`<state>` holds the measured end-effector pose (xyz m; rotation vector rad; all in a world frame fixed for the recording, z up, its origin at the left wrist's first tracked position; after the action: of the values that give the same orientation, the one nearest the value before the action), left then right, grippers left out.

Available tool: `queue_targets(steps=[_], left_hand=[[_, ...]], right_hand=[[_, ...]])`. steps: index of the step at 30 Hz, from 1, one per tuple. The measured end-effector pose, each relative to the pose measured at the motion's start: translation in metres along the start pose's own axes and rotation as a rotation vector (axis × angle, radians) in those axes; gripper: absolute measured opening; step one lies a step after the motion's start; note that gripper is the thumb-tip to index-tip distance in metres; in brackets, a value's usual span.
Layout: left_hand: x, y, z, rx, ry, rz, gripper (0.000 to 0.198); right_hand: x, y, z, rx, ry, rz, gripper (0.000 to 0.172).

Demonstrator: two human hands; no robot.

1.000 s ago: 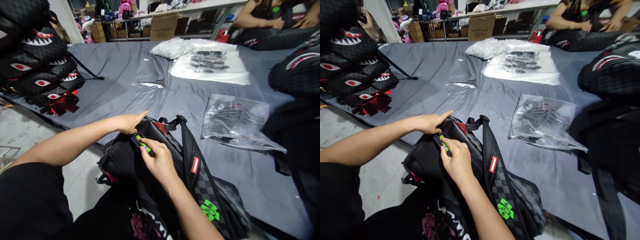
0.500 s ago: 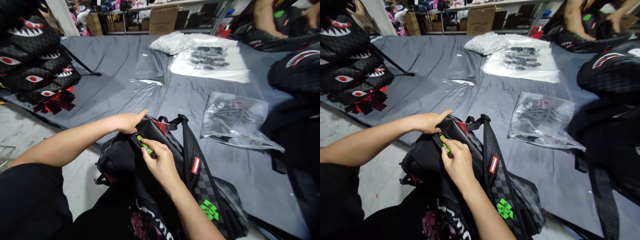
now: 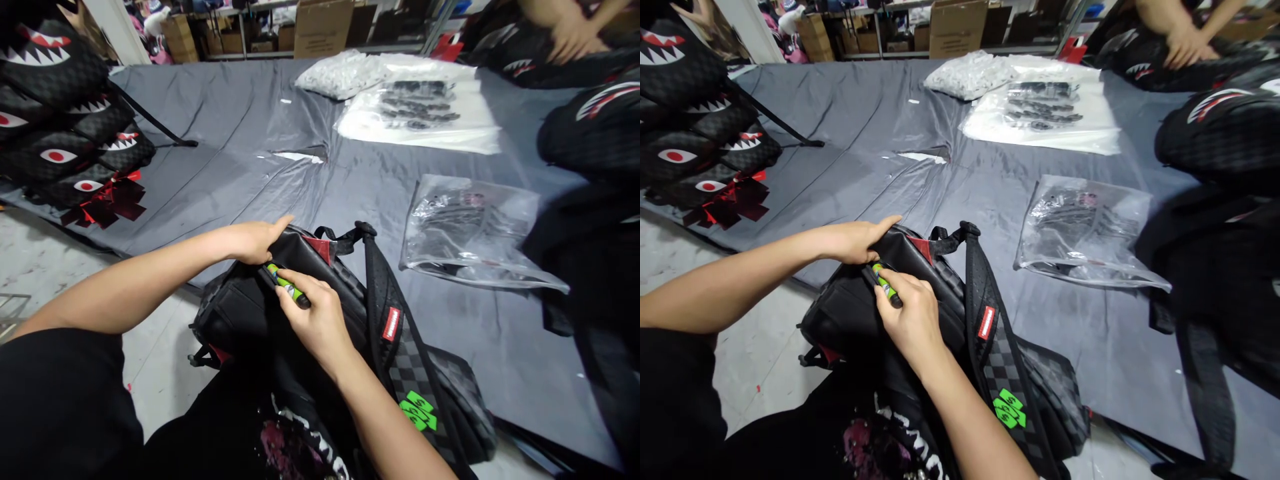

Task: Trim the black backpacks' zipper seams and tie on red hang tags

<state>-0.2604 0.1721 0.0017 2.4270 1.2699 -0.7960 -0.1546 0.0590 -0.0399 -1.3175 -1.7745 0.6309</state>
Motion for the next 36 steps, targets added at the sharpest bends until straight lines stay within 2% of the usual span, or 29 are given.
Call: queue_targets(steps=[10, 16, 24, 27, 31, 36], left_hand=[[-0.001, 0.000, 0.000, -0.016, -0.007, -0.001, 0.091], [0.001, -0.002, -0.001, -0.023, 0.001, 0.008, 0.091], [0.002, -0.001, 0.001, -0.006, 0.001, 0.007, 0.091], [0.003, -0.001, 0.000, 0.005, 0.001, 0.003, 0.090], [0.002, -0.001, 0.000, -0.006, -0.007, 0.005, 0.090], [0.002, -0.001, -0.001, -0.011, 0.006, 0.011, 0.089]], right_hand=[[-0.009, 0.005, -0.022, -0.045, -0.073, 0.042, 0.030], [-0.010, 0.003, -0.014, -0.111, 0.007, -0.008, 0.027], [-0.004, 0.001, -0.007, -0.077, 0.016, 0.000, 0.028], [-0.002, 0.000, -0.006, -0.039, -0.022, -0.007, 0.027], [-0.004, -0.002, -0.008, -0.144, 0.001, -0.001, 0.030], [-0.002, -0.009, -0.006, -0.112, -0.010, -0.027, 0.026]])
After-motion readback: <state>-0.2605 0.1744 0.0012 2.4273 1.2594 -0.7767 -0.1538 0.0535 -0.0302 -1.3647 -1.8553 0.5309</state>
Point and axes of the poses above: each hand's wrist, its own x-axis towards the middle knuckle, its own z-axis out of the palm, y = z × x, the point moved 5 cm from there along x, towards the middle knuckle, and after that the axes turned 5 degrees about -y, right-handed, at the moved point
